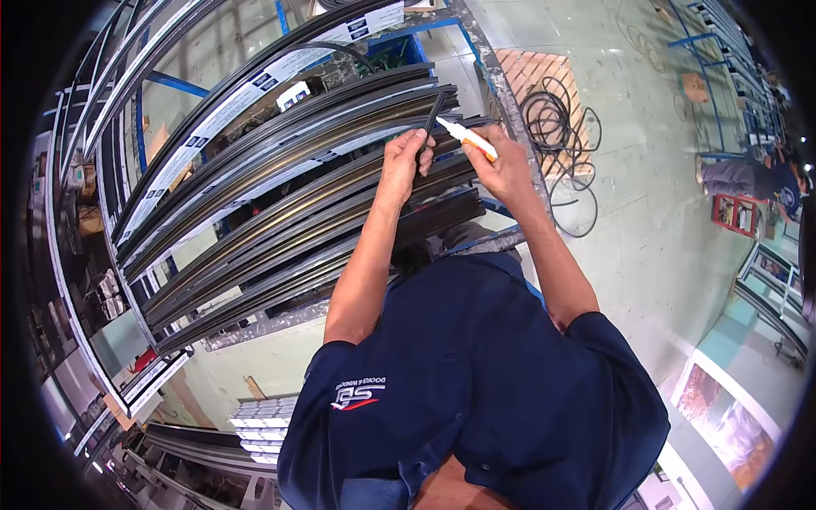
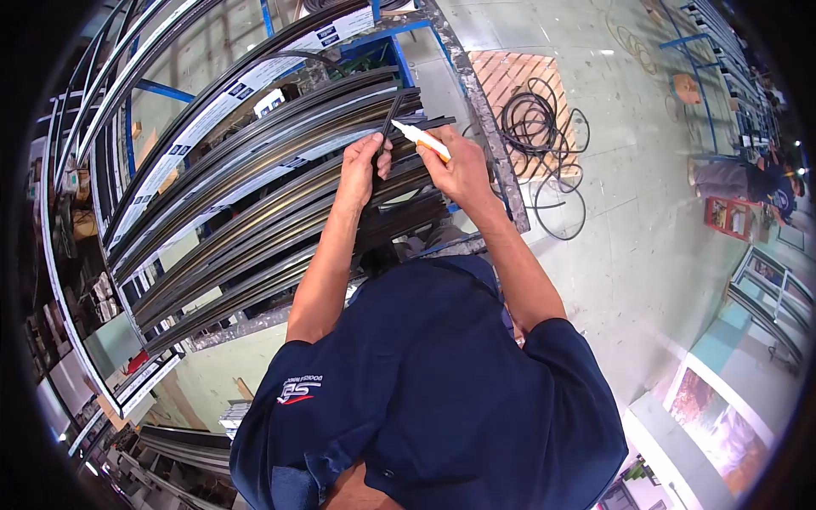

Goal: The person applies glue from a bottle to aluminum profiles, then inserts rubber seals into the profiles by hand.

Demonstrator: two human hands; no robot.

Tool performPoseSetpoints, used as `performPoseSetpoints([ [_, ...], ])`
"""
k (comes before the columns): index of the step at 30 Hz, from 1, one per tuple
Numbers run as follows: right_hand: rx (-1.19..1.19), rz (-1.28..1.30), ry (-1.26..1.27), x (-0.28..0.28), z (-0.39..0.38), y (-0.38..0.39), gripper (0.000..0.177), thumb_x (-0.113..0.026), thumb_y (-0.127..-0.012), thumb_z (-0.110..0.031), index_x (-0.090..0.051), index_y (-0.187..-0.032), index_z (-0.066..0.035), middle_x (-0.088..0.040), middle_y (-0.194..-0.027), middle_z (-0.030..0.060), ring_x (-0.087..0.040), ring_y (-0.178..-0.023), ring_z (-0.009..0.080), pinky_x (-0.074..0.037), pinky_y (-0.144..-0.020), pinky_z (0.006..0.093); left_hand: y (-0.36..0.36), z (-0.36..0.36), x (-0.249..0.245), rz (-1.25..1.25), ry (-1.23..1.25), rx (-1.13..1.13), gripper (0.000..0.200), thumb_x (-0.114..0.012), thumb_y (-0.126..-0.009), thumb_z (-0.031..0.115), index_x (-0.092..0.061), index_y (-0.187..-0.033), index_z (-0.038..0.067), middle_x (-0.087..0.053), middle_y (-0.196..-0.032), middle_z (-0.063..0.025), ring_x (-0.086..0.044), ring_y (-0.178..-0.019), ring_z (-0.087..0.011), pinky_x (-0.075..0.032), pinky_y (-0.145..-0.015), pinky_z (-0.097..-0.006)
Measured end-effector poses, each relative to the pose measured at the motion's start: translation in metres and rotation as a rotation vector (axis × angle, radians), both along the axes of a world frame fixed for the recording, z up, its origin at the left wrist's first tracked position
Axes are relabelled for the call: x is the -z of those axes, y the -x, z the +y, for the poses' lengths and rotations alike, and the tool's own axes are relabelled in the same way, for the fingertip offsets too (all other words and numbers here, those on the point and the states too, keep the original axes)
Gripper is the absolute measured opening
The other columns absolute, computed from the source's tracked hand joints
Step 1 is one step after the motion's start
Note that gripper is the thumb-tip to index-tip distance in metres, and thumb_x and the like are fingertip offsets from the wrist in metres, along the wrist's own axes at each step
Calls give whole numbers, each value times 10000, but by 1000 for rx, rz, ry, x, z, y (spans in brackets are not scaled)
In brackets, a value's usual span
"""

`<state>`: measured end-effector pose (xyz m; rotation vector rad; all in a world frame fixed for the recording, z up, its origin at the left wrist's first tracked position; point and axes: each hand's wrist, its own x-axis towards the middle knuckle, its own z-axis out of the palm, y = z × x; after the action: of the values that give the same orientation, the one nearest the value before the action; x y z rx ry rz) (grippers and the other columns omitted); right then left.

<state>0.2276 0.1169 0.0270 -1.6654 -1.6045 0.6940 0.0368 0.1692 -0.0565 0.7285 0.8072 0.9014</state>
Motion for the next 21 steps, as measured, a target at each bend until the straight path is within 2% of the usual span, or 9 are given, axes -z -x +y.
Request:
performPoseSetpoints([
  [4,-13,-10,-32,3,4,2,264,-753,-915,-138,-676,-1120,9,-712,-952,197,-719,-838,288,-541,-758,358,-1,0,0,-11,23,-12,326,-564,-1066,301,-641,-918,21,-495,-625,11,-426,-525,-95,-348,-507,-261],
  [21,-22,-113,-49,-2,11,-1,263,-757,-913,-159,-681,-1106,4,-727,-928,211,-733,-803,331,-552,-713,375,-2,-1,2,15,-10,1,312,-566,-1072,290,-636,-918,28,-479,-626,19,-411,-520,-89,-334,-503,-255],
])
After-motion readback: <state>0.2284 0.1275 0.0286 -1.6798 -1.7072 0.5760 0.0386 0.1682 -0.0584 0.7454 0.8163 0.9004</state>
